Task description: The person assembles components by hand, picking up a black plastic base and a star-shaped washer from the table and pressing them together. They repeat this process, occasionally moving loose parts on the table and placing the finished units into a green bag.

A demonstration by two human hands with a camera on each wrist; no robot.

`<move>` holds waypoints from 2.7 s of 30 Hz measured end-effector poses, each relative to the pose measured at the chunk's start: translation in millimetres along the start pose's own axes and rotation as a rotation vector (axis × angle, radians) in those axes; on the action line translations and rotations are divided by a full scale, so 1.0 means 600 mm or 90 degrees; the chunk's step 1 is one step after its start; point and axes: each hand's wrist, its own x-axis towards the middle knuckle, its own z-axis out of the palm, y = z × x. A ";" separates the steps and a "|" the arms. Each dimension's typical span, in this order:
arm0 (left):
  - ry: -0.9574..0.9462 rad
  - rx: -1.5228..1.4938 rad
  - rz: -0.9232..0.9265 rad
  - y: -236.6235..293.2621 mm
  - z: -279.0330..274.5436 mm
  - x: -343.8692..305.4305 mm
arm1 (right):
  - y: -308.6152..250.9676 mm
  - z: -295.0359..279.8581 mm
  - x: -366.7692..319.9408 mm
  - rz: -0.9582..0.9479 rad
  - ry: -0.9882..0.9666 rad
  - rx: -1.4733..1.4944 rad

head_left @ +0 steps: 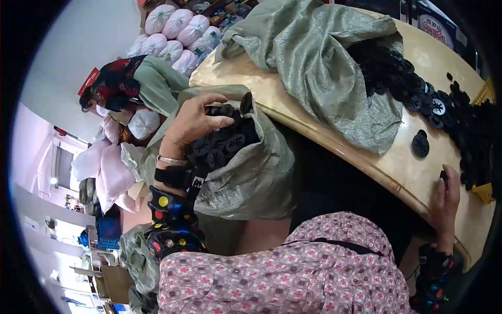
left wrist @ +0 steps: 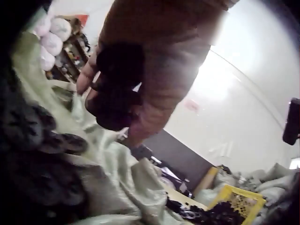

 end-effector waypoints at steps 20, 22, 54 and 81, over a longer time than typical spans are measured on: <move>0.262 -0.057 0.098 -0.061 0.162 0.076 | 0.019 -0.006 -0.010 0.049 0.010 0.033; 0.225 0.084 0.099 -0.098 0.164 0.046 | 0.019 -0.008 -0.009 0.052 0.005 0.043; -0.080 -0.118 0.564 0.450 0.419 0.179 | 0.007 -0.013 -0.003 -0.002 0.047 0.093; -0.235 -0.043 0.583 0.478 0.392 0.194 | -0.021 0.025 0.011 0.111 0.108 0.184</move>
